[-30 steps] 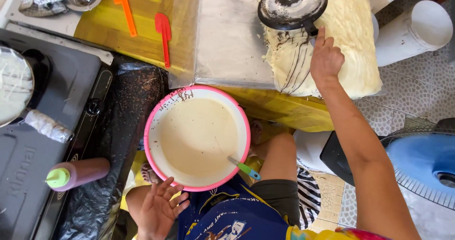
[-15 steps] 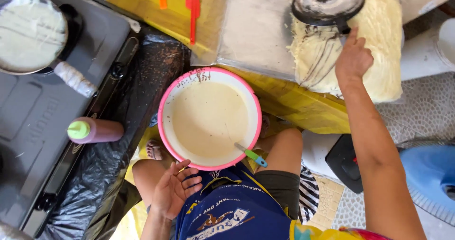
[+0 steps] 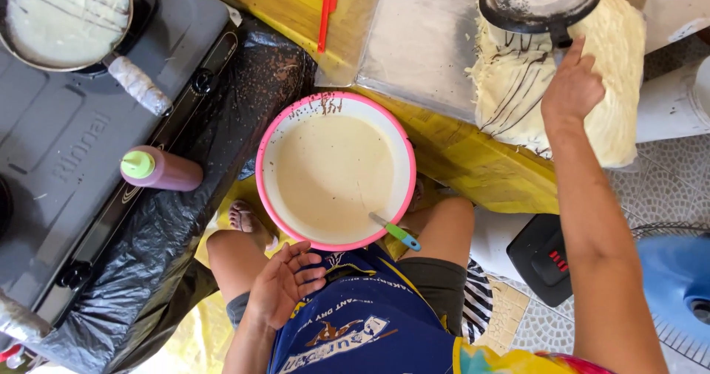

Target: A person is efficiently preparing multiple crepes by pouring batter into pans, cooking them on a stove, and stacking the finished products.

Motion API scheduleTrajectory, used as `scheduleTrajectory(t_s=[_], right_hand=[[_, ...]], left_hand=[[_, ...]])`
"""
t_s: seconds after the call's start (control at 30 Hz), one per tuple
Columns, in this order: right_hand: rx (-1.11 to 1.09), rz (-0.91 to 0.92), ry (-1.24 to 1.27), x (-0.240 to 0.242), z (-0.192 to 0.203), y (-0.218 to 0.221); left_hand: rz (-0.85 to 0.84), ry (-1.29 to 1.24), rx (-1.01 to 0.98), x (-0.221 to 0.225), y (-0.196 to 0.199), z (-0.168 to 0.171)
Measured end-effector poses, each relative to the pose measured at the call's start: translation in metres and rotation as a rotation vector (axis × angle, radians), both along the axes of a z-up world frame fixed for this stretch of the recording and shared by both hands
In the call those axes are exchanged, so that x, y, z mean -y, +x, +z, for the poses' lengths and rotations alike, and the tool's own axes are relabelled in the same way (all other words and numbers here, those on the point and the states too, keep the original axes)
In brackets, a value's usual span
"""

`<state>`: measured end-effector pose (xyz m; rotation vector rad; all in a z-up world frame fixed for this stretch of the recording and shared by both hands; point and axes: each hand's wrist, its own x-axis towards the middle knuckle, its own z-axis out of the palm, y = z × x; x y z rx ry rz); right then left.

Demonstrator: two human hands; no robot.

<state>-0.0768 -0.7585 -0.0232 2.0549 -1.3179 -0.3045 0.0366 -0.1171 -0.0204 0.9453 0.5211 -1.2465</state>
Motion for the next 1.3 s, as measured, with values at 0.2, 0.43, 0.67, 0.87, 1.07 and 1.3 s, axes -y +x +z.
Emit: scheduleTrajectory(t_s=[0.2, 0.43, 0.67, 0.87, 1.07, 1.3], right_hand=[[-0.244, 0.137, -0.163, -0.014, 0.052, 0.029], [-0.231, 0.418, -0.436, 0.026, 0.051, 0.065], [0.085, 0.365, -0.12, -0.056, 0.081, 0.104], [1.205, 0.383, 1.025, -0.249, -0.009, 0.092], [1.392, 0.176, 2.209, -0.511, -0.088, 0.098], [1.169, 0.809, 1.393, -0.572, -0.086, 0.243]], left_hand=[[-0.059, 0.04, 0.017, 0.007, -0.008, 0.009], [-0.172, 0.138, 0.09, 0.015, -0.017, 0.021], [-0.389, 0.222, 0.242, 0.027, -0.02, 0.008], [-0.423, 0.246, 0.899, 0.042, 0.008, 0.03], [0.019, 0.167, 0.934, -0.009, 0.006, -0.004], [0.685, 0.419, 0.683, -0.184, -0.031, -0.043]])
